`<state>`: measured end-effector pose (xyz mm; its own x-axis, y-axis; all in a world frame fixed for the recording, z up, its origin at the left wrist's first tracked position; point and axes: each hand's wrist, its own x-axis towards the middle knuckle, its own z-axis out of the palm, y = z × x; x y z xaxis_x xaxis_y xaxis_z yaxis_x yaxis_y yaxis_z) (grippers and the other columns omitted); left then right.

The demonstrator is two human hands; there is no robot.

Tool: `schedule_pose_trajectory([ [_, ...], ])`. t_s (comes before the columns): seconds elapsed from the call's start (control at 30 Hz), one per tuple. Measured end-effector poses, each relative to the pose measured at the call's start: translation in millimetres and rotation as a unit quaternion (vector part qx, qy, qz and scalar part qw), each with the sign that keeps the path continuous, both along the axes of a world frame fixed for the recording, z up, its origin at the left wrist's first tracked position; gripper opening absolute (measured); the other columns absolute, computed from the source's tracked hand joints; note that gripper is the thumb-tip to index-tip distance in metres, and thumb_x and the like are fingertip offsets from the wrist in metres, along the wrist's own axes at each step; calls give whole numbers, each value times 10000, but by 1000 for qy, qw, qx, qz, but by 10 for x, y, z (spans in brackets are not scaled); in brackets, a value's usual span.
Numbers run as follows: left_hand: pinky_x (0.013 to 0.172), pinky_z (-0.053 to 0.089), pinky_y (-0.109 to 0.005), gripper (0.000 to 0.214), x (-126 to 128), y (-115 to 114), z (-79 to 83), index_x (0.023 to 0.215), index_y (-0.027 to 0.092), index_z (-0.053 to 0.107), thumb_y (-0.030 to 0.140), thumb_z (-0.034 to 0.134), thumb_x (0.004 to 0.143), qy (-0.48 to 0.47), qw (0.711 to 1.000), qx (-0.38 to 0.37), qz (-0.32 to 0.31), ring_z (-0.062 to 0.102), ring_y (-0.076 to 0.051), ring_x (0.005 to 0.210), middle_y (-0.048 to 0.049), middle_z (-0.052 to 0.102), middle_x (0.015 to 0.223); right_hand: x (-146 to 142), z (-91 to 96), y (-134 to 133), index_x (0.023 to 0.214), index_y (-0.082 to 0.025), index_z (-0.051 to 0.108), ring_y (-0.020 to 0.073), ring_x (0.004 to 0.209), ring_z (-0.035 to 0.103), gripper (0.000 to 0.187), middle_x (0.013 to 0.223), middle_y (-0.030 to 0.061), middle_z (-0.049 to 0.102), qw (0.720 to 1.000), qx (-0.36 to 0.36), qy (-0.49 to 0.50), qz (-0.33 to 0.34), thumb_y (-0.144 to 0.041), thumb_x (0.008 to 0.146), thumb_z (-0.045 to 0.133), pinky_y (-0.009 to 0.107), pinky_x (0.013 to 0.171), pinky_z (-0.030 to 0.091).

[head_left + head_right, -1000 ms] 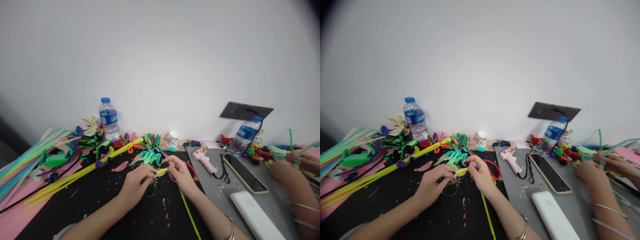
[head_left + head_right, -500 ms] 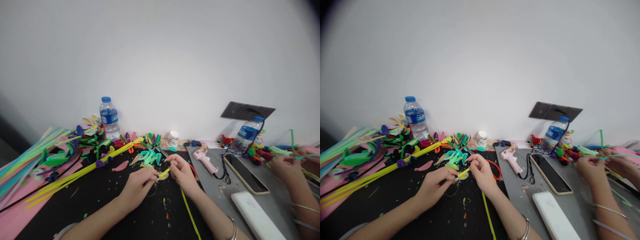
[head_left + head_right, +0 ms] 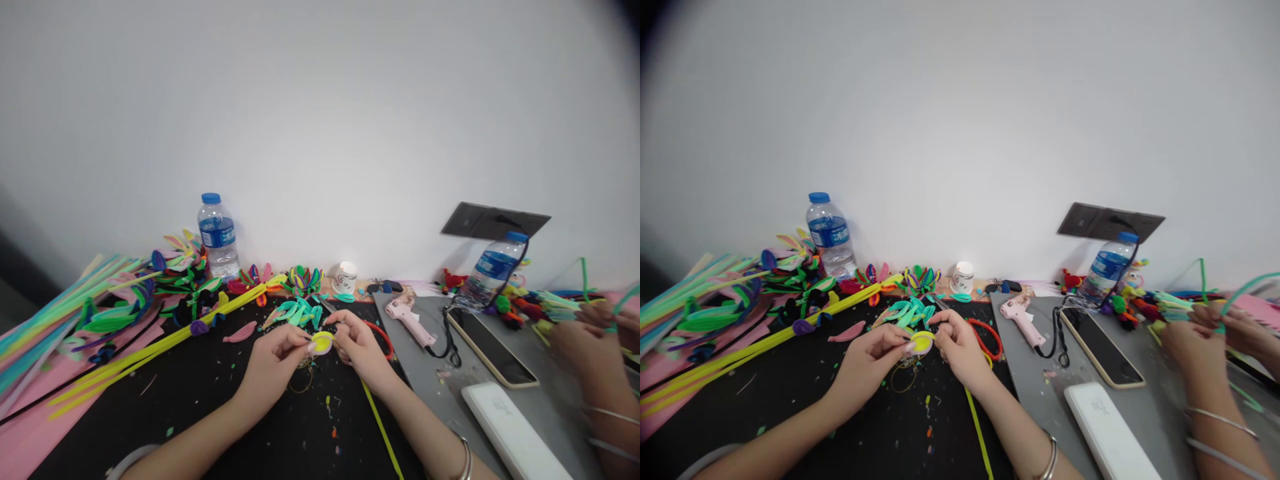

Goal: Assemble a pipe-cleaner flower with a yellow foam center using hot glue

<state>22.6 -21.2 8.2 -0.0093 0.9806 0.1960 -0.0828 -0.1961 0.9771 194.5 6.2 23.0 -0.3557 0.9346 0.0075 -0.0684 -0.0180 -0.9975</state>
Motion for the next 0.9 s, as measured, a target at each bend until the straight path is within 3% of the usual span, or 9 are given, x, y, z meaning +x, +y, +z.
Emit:
schedule_pose_trajectory([
  [0.4,651,570,-346,243,44,41,-24,597,181,579,303,788,616,-80,995,-61,10,675,-207,670,-23,671,711,-64,-104,-44,985,-211,481,69,410,200,212,545,-108,315,999,18,-31,11,-372,847,489,204,418,166],
  [0.53,650,575,-342,241,32,63,-50,612,177,577,297,786,626,-80,995,-65,10,679,-200,669,-23,669,736,-51,-115,-37,1005,-220,469,86,415,290,191,539,-99,374,998,29,-56,-6,-345,862,465,200,413,233],
  [0.67,636,577,-314,247,-2,97,-65,622,167,578,295,789,629,-85,994,-62,36,666,-171,653,-1,625,736,0,-83,-8,1020,-201,516,116,493,439,201,615,-44,517,991,78,-95,-46,-321,878,440,224,471,358],
  [0.9,630,579,-264,242,-22,112,-60,669,164,569,275,783,656,-103,992,-69,25,677,-148,675,26,585,758,21,-21,-11,900,-172,661,138,585,505,179,636,-3,565,955,197,-200,-99,-229,831,506,252,573,386],
])
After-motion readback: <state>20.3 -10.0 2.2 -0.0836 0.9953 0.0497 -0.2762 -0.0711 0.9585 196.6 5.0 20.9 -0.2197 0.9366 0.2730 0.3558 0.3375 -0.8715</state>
